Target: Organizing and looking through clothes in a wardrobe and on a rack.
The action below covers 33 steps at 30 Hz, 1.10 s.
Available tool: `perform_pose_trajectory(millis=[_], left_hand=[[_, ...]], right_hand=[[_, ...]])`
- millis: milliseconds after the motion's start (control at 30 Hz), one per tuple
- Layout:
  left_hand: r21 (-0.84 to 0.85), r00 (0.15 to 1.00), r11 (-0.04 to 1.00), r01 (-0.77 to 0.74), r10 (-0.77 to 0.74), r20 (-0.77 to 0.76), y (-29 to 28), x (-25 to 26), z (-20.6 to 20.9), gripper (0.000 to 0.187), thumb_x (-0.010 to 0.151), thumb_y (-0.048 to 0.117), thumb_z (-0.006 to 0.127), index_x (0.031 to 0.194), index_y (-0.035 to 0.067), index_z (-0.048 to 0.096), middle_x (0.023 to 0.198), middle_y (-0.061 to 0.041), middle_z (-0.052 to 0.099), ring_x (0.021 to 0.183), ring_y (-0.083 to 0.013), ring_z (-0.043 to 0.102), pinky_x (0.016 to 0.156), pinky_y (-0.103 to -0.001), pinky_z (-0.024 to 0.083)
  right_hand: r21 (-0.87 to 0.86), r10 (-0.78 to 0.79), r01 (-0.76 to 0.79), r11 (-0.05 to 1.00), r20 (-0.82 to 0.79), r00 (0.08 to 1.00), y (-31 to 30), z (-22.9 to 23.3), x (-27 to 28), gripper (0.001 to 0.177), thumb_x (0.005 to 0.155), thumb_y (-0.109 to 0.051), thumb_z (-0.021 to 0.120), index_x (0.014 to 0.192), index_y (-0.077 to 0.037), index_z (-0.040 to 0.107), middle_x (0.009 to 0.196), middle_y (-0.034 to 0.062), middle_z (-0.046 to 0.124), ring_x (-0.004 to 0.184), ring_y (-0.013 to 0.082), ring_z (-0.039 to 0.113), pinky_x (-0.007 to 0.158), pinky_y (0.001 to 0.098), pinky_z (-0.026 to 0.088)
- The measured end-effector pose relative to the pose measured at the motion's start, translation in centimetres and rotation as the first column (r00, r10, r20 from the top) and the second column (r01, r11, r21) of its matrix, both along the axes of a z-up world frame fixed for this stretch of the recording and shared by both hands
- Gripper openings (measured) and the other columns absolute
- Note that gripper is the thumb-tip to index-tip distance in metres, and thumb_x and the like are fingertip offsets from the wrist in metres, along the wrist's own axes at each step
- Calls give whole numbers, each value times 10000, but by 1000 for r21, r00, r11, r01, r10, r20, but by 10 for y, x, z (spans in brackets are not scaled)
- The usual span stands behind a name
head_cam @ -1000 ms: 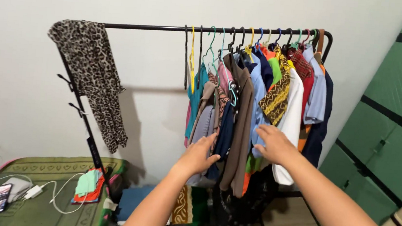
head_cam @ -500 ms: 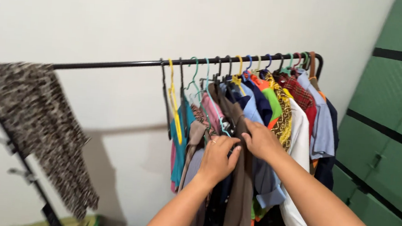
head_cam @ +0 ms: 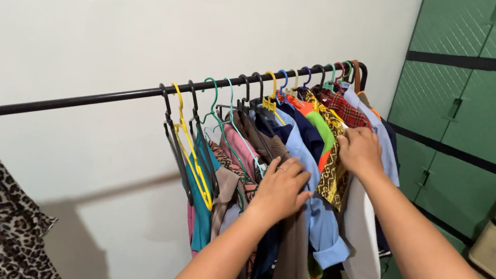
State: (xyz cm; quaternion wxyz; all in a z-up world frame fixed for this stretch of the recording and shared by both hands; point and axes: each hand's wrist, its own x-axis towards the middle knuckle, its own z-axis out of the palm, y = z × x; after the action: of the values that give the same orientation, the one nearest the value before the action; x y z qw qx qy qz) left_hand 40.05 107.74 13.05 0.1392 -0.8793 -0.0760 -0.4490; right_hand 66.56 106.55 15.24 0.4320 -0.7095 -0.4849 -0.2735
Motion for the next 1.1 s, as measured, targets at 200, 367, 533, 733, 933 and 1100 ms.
perform_pose_trajectory(millis=[200, 367, 533, 733, 933, 1100], left_hand=[[-132, 996, 990, -49, 39, -78, 1, 1, 2, 433, 853, 347, 755, 1190, 80, 699, 1239, -101, 663, 1337, -300, 513, 1167, -514, 311], [-106, 999, 994, -37, 41, 34, -4, -6, -4, 549, 870, 400, 732, 1308, 80, 651, 1469, -153, 549, 1436, -334, 449, 1211, -536, 262], [-121, 968, 978, -167, 186, 170, -5, -28, -17, 698, 946, 485, 636, 1500, 81, 501, 1608, -163, 407, 1496, -366, 359, 1212, -617, 165], [-249, 890, 942, -227, 304, 340, 20, -59, -33, 618, 1010, 355, 535, 1544, 61, 431, 1631, -188, 376, 1527, -401, 327, 1243, -593, 158], [-393, 870, 904, -166, 322, 373, 50, -89, -57, 604, 1051, 273, 508, 1579, 16, 366, 1665, -253, 315, 1540, -434, 302, 1251, -513, 243], [-403, 916, 893, -202, 318, 246, 34, -94, -80, 848, 1002, 410, 624, 1630, 22, 207, 1690, -285, 202, 1562, -444, 235, 1237, -555, 251]], right_hand=[[-109, -1, -7, 994, -68, 998, -1, 15, -10, 496, 943, -487, 647, 1265, -114, 710, 1318, 209, 586, 1212, 430, 552, 1003, 536, 456], [-89, 55, -65, 994, -115, 992, -5, 13, -8, 599, 888, -521, 672, 1333, -120, 638, 1339, 207, 574, 1220, 417, 568, 999, 560, 453], [76, 17, -27, 997, 128, 992, -17, 13, -35, 632, 881, -458, 717, 1370, -74, 601, 1352, 191, 576, 1274, 393, 531, 1005, 557, 391], [111, 273, -364, 925, 473, 838, -22, 27, -111, 507, 886, -411, 735, 1278, -99, 661, 1360, 123, 591, 1290, 325, 532, 1074, 513, 370], [-221, 583, -553, 803, 483, 654, -14, 23, -163, 502, 824, -444, 762, 1214, -138, 684, 1337, 117, 585, 1270, 311, 524, 1014, 501, 383], [-282, 531, -450, 847, 427, 732, 2, 13, -158, 566, 756, -412, 778, 1240, -141, 668, 1379, 159, 546, 1296, 348, 474, 980, 501, 388]])
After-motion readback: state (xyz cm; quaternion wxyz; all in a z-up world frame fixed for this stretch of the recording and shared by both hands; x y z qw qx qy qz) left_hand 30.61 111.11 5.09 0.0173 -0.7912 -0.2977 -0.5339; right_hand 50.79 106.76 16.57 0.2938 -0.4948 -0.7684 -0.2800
